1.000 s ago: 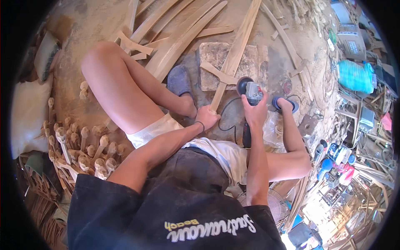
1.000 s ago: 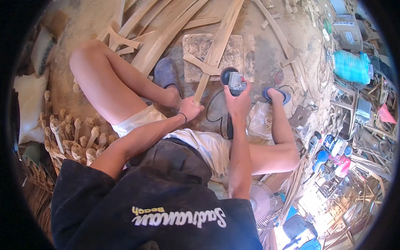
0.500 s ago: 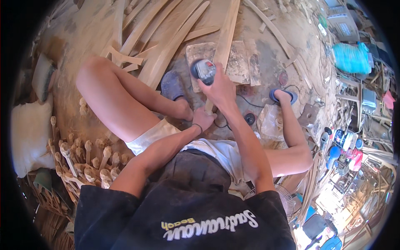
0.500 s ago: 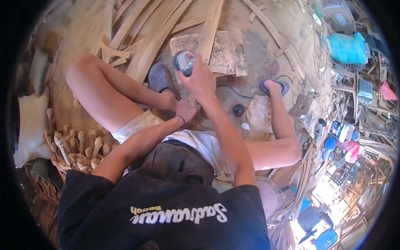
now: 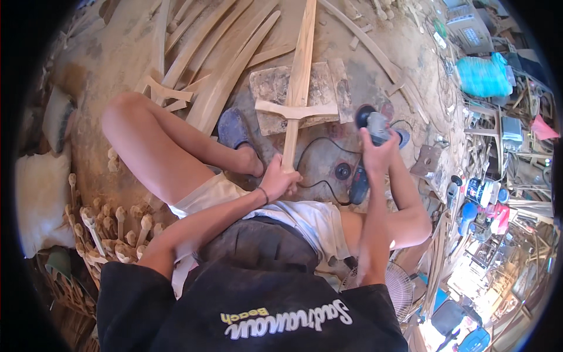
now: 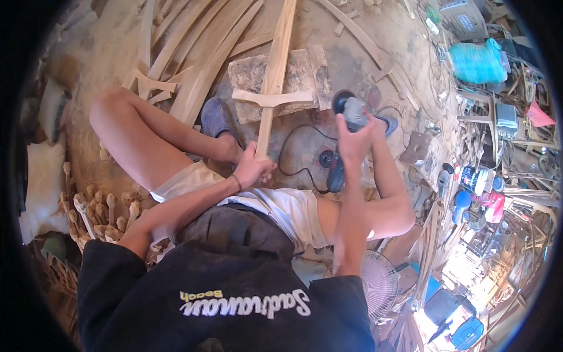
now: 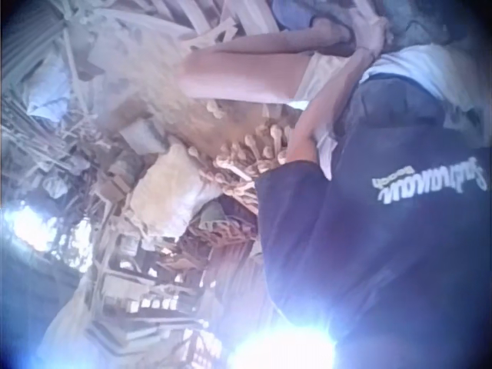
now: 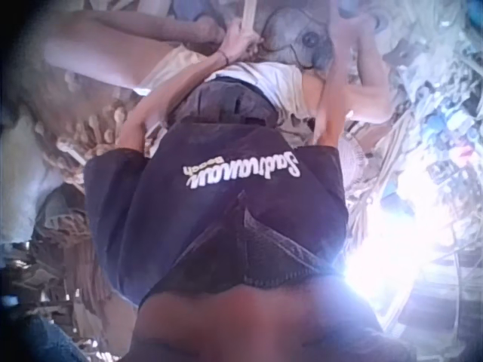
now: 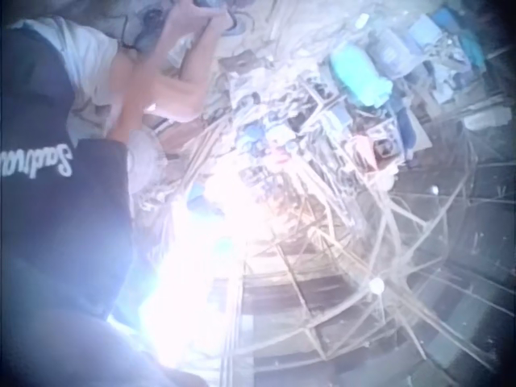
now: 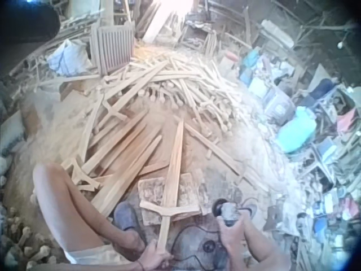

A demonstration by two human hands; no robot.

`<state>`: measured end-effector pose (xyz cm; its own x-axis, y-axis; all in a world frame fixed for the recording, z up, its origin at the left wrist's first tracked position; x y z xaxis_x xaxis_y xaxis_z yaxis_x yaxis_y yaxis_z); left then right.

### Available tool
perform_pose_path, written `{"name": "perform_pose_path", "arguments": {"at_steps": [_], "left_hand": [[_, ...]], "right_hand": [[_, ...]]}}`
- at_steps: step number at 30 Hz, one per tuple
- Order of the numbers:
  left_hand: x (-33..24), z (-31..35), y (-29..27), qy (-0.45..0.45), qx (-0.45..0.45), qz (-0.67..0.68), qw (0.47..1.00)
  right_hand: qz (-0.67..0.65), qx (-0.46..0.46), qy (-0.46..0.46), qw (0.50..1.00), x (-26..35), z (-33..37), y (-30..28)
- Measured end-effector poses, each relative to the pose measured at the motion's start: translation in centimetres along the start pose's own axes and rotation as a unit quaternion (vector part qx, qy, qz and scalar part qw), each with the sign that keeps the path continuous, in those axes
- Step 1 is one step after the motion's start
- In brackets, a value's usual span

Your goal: The person sands a wooden sword component with an angle grinder and applies adhesive to join parts of the guard and blade.

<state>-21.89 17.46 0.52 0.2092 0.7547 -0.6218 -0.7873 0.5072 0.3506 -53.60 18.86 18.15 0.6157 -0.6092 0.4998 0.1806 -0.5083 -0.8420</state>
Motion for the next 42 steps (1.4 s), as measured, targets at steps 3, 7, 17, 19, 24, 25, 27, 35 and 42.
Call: {"name": "perform_pose_path", "arguments": {"at_steps": [3, 7, 17, 19, 24, 25, 27, 35, 42], "left_hand": [[-3.6, 5.3, 1.2, 0.062, 0.142, 0.119, 0.981], [-3.5, 8.4, 0.6, -0.069, 0.233, 0.24, 0.94], [-4.1, 9.1, -4.9, 0.012, -0.099, -0.35, 0.931], [-2.9, 9.1, -5.2, -0.033, -0.097, -0.327, 0.94], [-3.1, 8.8, -5.4, -0.037, -0.121, -0.388, 0.913], [-3.1, 9.0, -5.6, -0.052, -0.132, -0.406, 0.903], [-3.7, 9.1, -5.1, -0.042, -0.127, -0.415, 0.9], [-4.2, 8.7, -5.2, -0.051, -0.139, -0.445, 0.883], [-3.3, 8.5, -5.7, -0.056, -0.126, -0.442, 0.886]], "right_hand": [[-0.118, 0.04, 0.07, 0.99, -1.9, -2.2, -1.8], [-0.248, 0.113, 0.069, 0.96, 1.5, -4.1, -4.0], [-0.138, 0.284, -0.174, 0.933, 14.0, -3.7, -3.3], [-0.156, 0.358, -0.102, 0.915, 14.1, -2.9, -2.3], [-0.155, 0.414, -0.135, 0.887, 17.3, -1.9, -1.9], [-0.164, 0.407, -0.178, 0.881, 18.3, -1.8, -2.3], [-0.156, 0.429, -0.161, 0.875, 18.4, -1.9, -1.8], [-0.169, 0.493, -0.146, 0.841, 18.7, -0.1, 0.2], [-0.142, 0.485, -0.142, 0.851, 18.6, 1.0, 0.8]]}}
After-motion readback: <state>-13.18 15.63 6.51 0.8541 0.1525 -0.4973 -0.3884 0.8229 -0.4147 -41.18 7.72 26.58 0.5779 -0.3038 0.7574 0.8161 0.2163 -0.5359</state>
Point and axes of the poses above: each hand's wrist, its own z-axis away from the middle knuckle, its own y-axis out of the palm, x = y × z, the point moved 10 cm from there along -z, towards the middle knuckle, and after that the axes turned 4 degrees about -z, right-handed, at the moved point
